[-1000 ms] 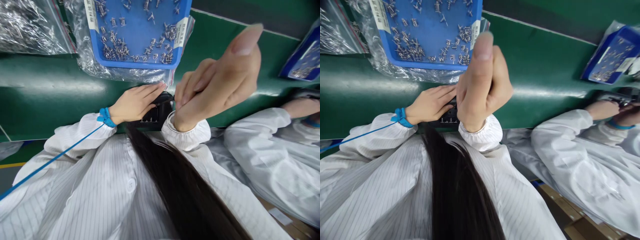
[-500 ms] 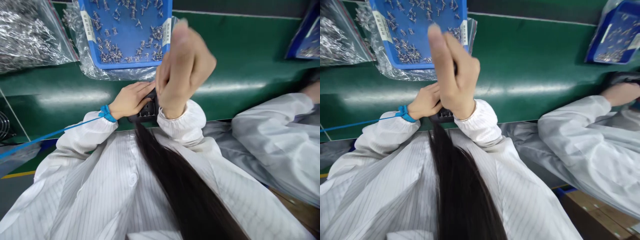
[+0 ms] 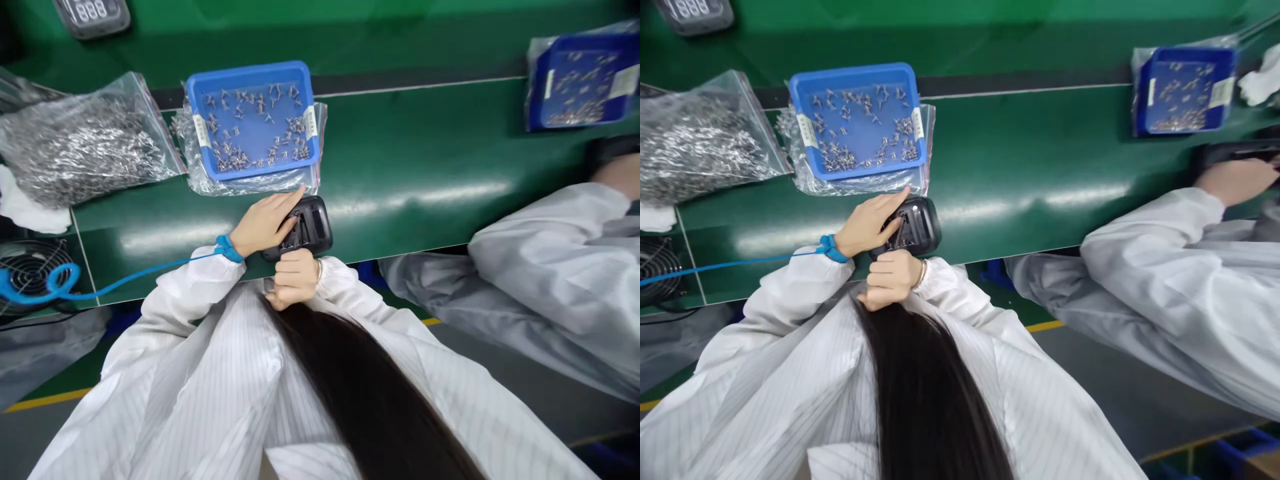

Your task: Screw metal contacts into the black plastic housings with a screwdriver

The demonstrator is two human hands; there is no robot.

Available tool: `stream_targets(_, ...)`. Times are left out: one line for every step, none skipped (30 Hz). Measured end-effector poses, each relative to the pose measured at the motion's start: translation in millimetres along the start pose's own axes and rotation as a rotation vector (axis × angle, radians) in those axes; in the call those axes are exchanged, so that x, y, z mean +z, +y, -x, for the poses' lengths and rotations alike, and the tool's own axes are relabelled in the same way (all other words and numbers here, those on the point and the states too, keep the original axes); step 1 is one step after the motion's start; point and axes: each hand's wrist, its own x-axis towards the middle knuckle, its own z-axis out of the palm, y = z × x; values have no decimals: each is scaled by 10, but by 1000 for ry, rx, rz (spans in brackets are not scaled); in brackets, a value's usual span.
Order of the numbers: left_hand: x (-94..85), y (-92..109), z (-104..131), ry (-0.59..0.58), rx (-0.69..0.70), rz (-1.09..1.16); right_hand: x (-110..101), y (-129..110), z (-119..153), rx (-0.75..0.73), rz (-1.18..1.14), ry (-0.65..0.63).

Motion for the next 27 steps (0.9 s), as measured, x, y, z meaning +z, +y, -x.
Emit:
stream_targets(-19, 41, 17, 16, -5, -36, -34, -12, -33, -35, 17, 92)
stream_targets(-30, 97, 50, 46, -10, -82, -93, -21, -65, -64, 36, 177)
stream_targets(-28, 165, 102, 84, -13, -127, -176, -22, -91, -70, 60, 225)
stream_targets(-6, 239, 173, 117, -6, -157, -275, -6, -107, -55, 97, 257)
stream_targets(36, 312, 262, 132, 10, -166, -384, 32, -109, -31, 137, 284)
stream_targets(96, 379, 366, 124, 26, -155, -493, 95, -93, 38, 207, 300)
stream_targets(169, 432, 479, 95, 43, -129, -593, 182, -58, 170, 306, 296)
stream_targets(244, 472, 598, 62, 44, -108, -676, 289, -5, 359, 416, 260)
stream_targets(309, 500, 715, 39, 36, -97, -736, 408, 65, 589, 520, 185)
stream_targets(354, 518, 827, 26, 29, -97, -772, 529, 146, 834, 603, 64)
stream_targets(370, 533, 928, 22, 29, -101, -784, 643, 234, 1060, 655, -96)
stream_targets(352, 547, 1012, 19, 44, -108, -774, 741, 323, 1228, 678, -264)
stream_targets(298, 560, 1073, 33, 55, -93, -749, 817, 406, 1313, 673, -402)
stream_targets(211, 566, 1105, 67, 49, -60, -714, 870, 479, 1348, 673, -497)
stream_targets(95, 555, 1101, 123, 24, -16, -674, 900, 538, 1350, 675, -548)
stream_targets(-46, 514, 1056, 200, -25, 29, -637, 913, 583, 1331, 675, -565)
stream_targets(-205, 429, 963, 289, -93, 63, -604, 914, 613, 1307, 677, -559)
stream_targets(-379, 289, 821, 388, -172, 95, -578, 910, 630, 1287, 679, -543)
stream_targets(-563, 90, 629, 478, -255, 122, -560, 905, 638, 1274, 685, -527)
stream_targets(-756, -165, 393, 550, -329, 136, -549, 903, 639, 1263, 696, -510)
stream_targets(-952, -465, 125, 660, -414, 245, -544, 906, 638, 1251, 710, -490)
stream_targets(-1147, -794, -162, 716, -510, 367, -543, 912, 636, 1237, 723, -471)
stream_targets(-1335, -1129, -451, 712, -593, 454, -545, 920, 636, 1220, 733, -452)
stream_targets(-1509, -1448, -723, 688, -628, 472, -548, 929, 638, 1201, 740, -434)
stream_targets(-1663, -1732, -962, 678, -648, 466, -552, 937, 643, 1181, 745, -417)
stream_targets(-1791, -1966, -1156, 645, -697, 424, -556, 944, 650, 1161, 749, -401)
stream_targets(-1890, -2141, -1294, 603, -746, 338, -560, 947, 658, 1141, 751, -387)
